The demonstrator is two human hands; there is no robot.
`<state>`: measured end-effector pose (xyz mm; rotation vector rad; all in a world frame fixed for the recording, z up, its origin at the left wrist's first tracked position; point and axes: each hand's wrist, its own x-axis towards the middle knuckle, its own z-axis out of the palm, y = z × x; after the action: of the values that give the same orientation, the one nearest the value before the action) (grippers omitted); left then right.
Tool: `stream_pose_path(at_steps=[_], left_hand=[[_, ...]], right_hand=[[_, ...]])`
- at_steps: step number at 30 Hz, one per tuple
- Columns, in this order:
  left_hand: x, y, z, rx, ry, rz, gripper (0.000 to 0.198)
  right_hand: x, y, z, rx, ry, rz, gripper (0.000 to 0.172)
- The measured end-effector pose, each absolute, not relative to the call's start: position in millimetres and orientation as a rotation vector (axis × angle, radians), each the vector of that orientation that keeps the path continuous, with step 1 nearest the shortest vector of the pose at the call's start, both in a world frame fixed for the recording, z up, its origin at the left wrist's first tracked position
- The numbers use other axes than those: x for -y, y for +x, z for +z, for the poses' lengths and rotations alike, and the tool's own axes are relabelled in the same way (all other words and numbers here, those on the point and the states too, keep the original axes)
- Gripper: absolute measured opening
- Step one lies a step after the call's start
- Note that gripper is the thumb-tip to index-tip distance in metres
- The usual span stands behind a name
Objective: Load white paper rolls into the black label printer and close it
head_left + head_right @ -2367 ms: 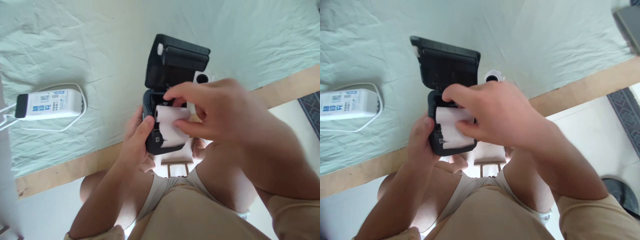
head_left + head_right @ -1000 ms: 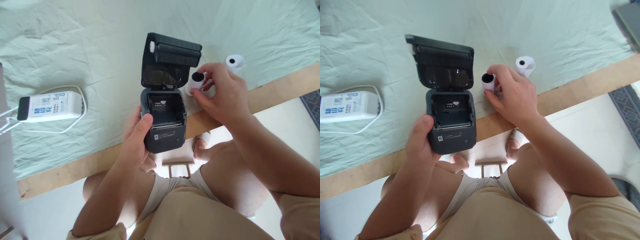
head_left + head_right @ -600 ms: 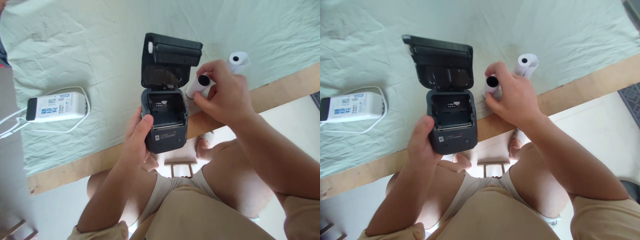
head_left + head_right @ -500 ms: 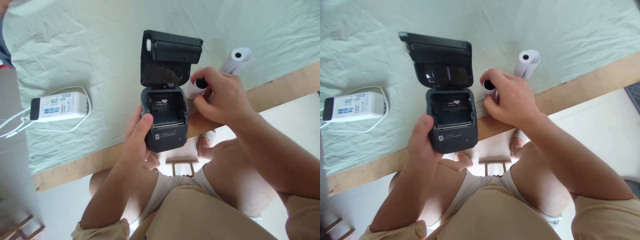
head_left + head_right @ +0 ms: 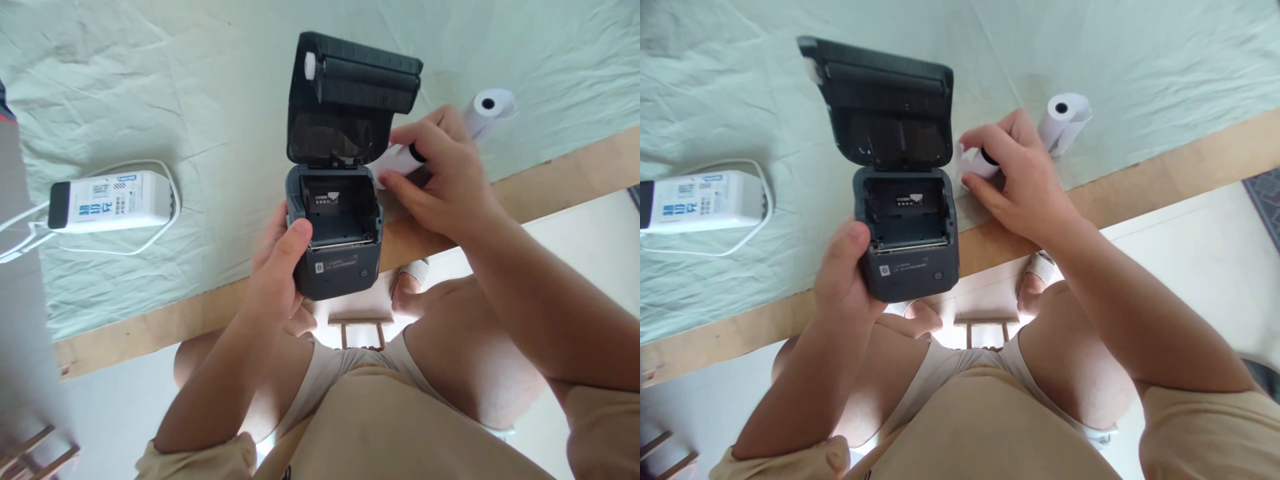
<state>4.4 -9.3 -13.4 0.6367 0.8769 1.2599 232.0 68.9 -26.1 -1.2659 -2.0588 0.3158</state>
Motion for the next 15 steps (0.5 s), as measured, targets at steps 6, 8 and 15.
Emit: stream_pose_path(at_steps=[6,8,15], left_hand=[[9.2,5.6,-10.8,-0.897,0.615,1.235,0.027],[8.8,5.8,-9.9,-0.902,0.623,1.242,0.027],[8.9,3.2,-13.4,-0.88,0.656,1.247,0.029]], right_hand=[[-69.6,234.4,-29.4,1.97,-1.227,0.444,0.055],[-69.0,234.9,-27.4,2.039,-1.303,0.364,0.047],[-71.5,234.5,-29.8,2.119,-1.193,0.4,0.063]])
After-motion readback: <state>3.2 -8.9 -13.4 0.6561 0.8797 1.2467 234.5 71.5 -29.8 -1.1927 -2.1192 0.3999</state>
